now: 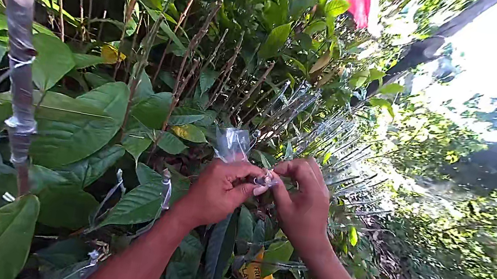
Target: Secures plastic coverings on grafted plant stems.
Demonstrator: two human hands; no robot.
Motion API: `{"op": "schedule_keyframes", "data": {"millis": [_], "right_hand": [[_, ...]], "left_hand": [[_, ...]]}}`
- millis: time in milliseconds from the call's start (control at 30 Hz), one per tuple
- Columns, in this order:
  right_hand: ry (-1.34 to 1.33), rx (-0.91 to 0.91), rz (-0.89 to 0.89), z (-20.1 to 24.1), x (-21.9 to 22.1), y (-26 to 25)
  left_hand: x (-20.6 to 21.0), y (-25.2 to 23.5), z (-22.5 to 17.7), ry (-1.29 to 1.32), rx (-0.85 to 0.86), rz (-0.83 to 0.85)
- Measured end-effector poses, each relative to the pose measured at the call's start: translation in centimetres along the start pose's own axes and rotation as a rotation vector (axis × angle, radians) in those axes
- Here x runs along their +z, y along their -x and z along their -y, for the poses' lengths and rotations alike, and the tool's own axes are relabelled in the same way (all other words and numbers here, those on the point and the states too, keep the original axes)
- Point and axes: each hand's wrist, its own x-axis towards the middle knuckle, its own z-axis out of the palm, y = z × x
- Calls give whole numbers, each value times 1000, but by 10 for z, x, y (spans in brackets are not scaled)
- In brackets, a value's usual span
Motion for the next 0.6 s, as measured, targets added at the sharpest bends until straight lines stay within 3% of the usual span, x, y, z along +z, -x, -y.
{"op": "schedule_keyframes", "data": {"millis": [67, 167, 233, 333, 433, 500, 600], "right_hand": [[177, -255, -24, 1, 1, 5], [275, -424, 22, 1, -12, 1], [281, -385, 122, -12, -27, -2], [208, -189, 293, -23, -36, 12], [-117, -157, 513, 41, -23, 52], [-259, -160, 530, 69, -25, 62], [-217, -121, 419, 60, -61, 52]], "left_hand": [[-4, 0, -1, 50, -23, -21], [-8, -2, -4, 64, -61, -4], [-8, -3, -5, 56, -87, -12], [-7, -4, -13, 29, -158, -117], [-1, -6, -17, 75, -224, -181], [11, -6, -12, 28, -240, -187], [20, -7, -5, -265, -292, -89]]}}
